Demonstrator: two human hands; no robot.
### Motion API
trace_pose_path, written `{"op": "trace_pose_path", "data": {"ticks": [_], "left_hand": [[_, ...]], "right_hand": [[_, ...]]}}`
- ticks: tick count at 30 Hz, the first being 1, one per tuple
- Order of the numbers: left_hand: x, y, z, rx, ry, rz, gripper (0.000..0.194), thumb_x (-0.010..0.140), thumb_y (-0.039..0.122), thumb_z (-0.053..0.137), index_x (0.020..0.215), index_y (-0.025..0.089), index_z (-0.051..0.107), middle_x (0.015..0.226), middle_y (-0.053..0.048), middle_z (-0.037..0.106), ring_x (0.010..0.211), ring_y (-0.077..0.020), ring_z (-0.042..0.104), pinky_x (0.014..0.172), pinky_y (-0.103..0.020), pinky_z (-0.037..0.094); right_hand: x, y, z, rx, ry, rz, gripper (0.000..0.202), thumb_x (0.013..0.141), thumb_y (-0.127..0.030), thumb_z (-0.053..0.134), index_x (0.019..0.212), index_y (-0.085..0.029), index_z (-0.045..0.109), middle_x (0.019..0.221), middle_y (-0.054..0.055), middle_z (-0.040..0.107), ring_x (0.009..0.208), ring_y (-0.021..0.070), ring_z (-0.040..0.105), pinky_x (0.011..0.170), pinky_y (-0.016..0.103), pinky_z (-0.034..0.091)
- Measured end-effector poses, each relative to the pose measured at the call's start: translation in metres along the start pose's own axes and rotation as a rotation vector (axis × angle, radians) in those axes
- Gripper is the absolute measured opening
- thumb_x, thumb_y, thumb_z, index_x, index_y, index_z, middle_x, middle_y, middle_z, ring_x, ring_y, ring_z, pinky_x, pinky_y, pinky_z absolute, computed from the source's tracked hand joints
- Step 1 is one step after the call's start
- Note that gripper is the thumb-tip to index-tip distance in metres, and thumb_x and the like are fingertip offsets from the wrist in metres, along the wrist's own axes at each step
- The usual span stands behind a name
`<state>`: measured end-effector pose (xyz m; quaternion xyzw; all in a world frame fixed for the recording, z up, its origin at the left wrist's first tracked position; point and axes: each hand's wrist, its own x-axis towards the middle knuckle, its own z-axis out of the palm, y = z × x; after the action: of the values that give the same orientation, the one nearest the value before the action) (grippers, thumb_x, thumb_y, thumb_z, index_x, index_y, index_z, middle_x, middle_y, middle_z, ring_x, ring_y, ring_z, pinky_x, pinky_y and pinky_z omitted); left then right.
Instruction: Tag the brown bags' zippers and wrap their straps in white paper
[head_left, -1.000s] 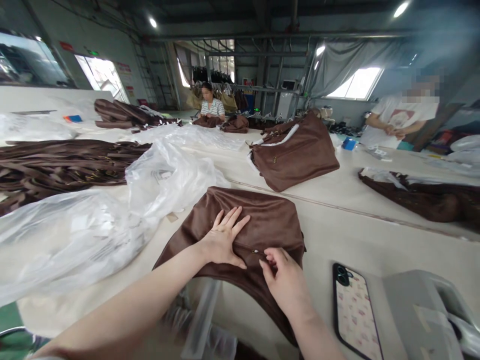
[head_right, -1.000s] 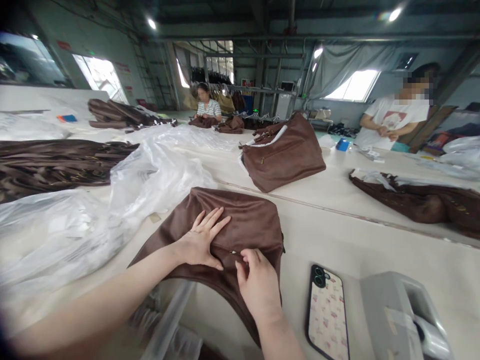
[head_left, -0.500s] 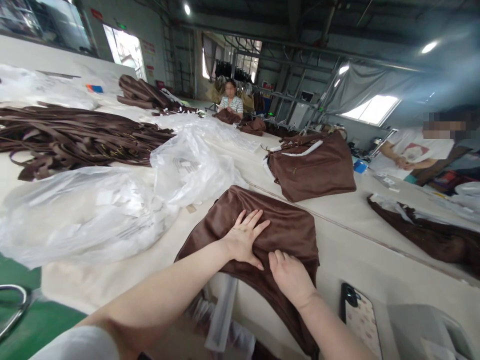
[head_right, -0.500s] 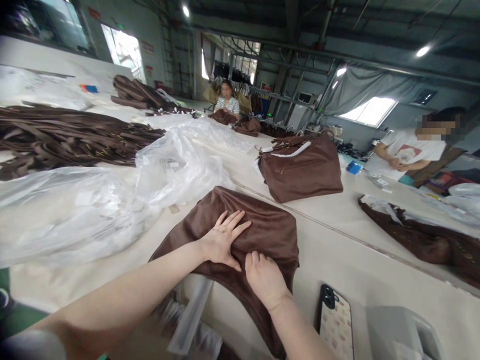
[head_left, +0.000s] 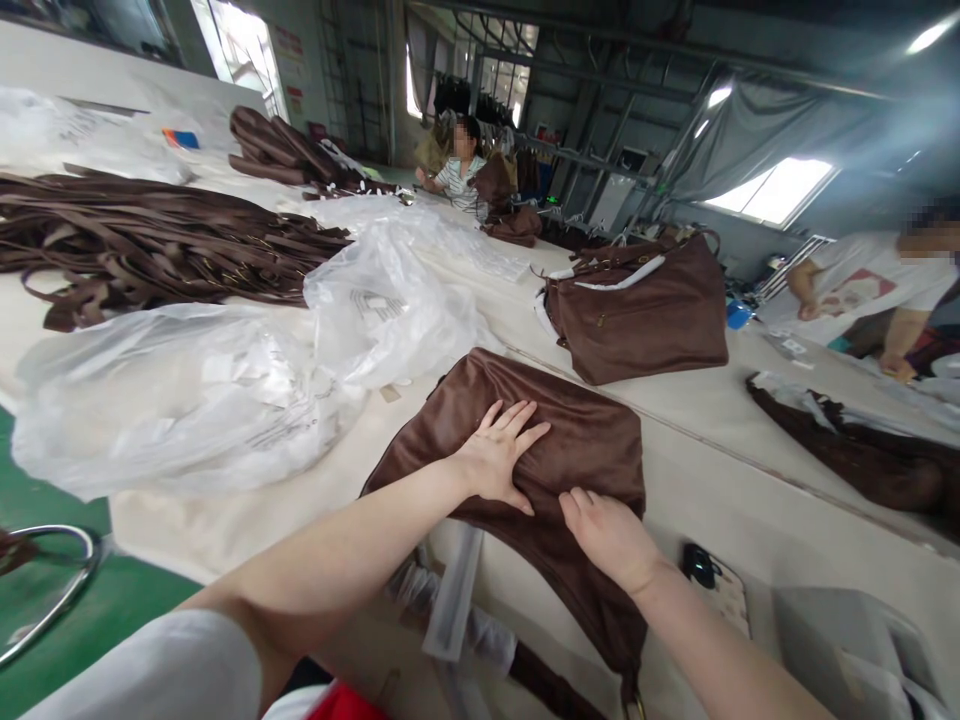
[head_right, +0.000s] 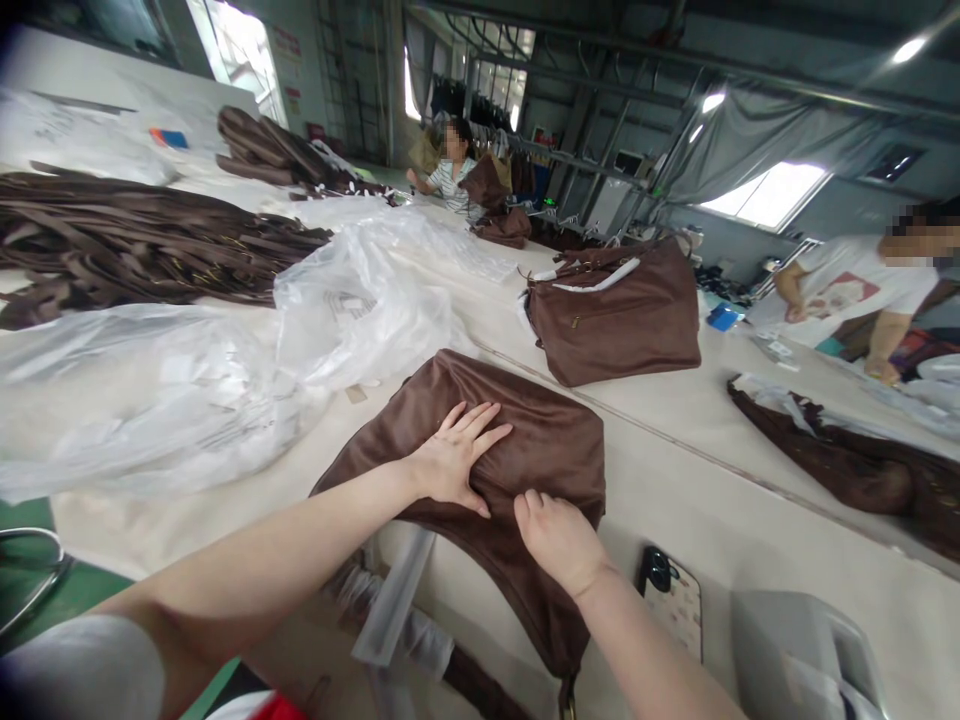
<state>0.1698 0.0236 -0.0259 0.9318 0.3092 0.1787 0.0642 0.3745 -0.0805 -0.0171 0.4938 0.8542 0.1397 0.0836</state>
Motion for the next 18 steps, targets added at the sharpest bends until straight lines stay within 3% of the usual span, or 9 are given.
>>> {"op": "trace_pose_path", "data": {"ticks": [6,8,11,13,15,18], "left_hand": [[0.0,-0.001,0.001,-0.013,0.004,-0.002,0.125,0.045,0.074,0.075,0.148,0.019,0.028,0.156,-0.021,0.015,0.145,-0.0367,0.01,0.115,-0.056,0.004],[0.002,-0.002,0.003,-0.021,-0.003,-0.009,0.126,0.043,0.073,0.076,0.147,0.02,0.029,0.156,-0.02,0.016,0.145,-0.037,0.01,0.115,-0.057,0.003],[0.006,-0.001,0.0,-0.029,-0.02,-0.028,0.124,0.044,0.071,0.077,0.147,0.02,0.03,0.156,-0.021,0.016,0.144,-0.0377,0.01,0.114,-0.058,0.002],[0.005,0.004,-0.017,-0.059,-0.033,-0.045,0.119,0.048,0.068,0.077,0.146,0.018,0.032,0.155,-0.022,0.02,0.143,-0.0384,0.016,0.114,-0.058,0.007],[-0.003,0.014,-0.043,-0.122,-0.004,-0.054,0.113,0.056,0.068,0.074,0.145,0.014,0.031,0.151,-0.023,0.028,0.141,-0.0371,0.024,0.114,-0.054,0.018],[-0.018,0.028,-0.077,-0.157,0.187,-0.025,0.09,0.078,0.068,0.053,0.143,0.011,0.029,0.148,-0.015,0.033,0.137,-0.0344,0.03,0.11,-0.051,0.027]], "right_hand": [[-0.024,0.013,0.0,0.007,0.016,0.128,0.02,0.092,-0.012,0.046,0.079,-0.018,0.059,0.074,0.005,0.062,0.068,0.0185,0.06,0.059,0.029,0.038],[-0.041,0.012,-0.01,0.085,0.091,0.282,0.022,0.094,-0.021,0.046,0.077,-0.019,0.059,0.072,0.003,0.062,0.065,0.0169,0.06,0.059,0.028,0.036],[-0.066,-0.003,-0.026,0.405,0.255,0.6,0.027,0.094,-0.036,0.049,0.073,-0.021,0.058,0.063,-0.002,0.059,0.056,0.0128,0.054,0.056,0.025,0.035],[-0.078,-0.02,-0.028,0.664,0.312,0.743,0.035,0.093,-0.043,0.049,0.066,-0.021,0.056,0.054,-0.005,0.052,0.05,0.0114,0.049,0.052,0.024,0.034],[-0.082,-0.038,-0.023,0.862,0.34,0.787,0.04,0.092,-0.045,0.048,0.061,-0.021,0.052,0.05,-0.005,0.046,0.048,0.011,0.045,0.05,0.022,0.033],[-0.08,-0.055,-0.012,0.935,0.386,0.743,0.037,0.091,-0.039,0.049,0.061,-0.02,0.054,0.055,-0.003,0.051,0.053,0.0111,0.048,0.054,0.022,0.035]]}}
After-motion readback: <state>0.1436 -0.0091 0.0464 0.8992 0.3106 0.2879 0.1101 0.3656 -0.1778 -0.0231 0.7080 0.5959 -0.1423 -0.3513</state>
